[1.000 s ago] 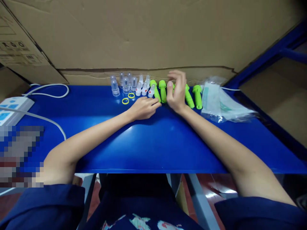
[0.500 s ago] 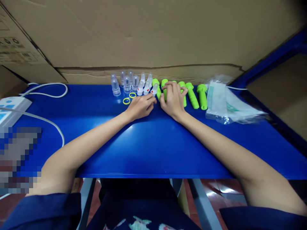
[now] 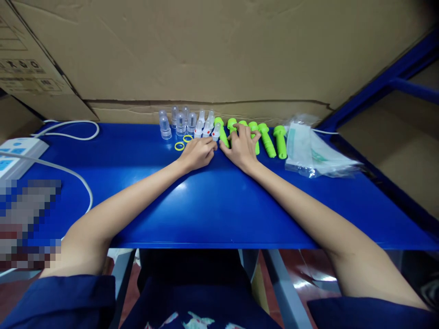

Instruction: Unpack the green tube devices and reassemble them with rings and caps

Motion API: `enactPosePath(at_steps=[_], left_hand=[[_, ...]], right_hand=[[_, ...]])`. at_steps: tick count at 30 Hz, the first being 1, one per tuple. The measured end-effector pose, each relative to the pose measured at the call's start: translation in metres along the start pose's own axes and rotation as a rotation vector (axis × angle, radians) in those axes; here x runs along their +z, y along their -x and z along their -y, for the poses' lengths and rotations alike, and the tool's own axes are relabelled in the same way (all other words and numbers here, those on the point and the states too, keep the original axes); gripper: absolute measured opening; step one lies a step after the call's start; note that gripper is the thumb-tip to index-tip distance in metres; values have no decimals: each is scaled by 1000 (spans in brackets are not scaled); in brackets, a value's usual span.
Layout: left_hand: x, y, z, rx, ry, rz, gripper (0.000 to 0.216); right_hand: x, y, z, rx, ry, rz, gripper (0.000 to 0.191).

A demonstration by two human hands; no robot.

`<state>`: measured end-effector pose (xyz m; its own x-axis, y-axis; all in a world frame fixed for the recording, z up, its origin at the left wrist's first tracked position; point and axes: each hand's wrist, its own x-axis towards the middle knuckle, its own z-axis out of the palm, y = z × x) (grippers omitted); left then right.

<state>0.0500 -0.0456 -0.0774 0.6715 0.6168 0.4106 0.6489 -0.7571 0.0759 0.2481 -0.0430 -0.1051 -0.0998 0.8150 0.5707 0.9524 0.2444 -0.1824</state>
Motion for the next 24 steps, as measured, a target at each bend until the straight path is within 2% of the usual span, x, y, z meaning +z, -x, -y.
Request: enactPosePath(at_steps=[3,6,10,13,17,24], left_hand=[[-1,0,0,-24,-8,-1,32],[-2,0,1,-38,-4,-1,32],[-4,0,-3,-75,-5,14,32],[-9,1,-6,-157,-52,3,35],[-24,2,-2,-265,-122,13,38],[-56,3,25,-372,-165,-13,35]], right_hand=[[0,-2,-1,-10,-19,-31,34],[-15,-9,-8,12,15,-64,35],[-45,-20,-35,220,169,-74,35],[-59,-22,-61,363,284,-7,39],[-62,-22,-80,419,330,123,39],[-54,-23,-80,426,354,214,43]])
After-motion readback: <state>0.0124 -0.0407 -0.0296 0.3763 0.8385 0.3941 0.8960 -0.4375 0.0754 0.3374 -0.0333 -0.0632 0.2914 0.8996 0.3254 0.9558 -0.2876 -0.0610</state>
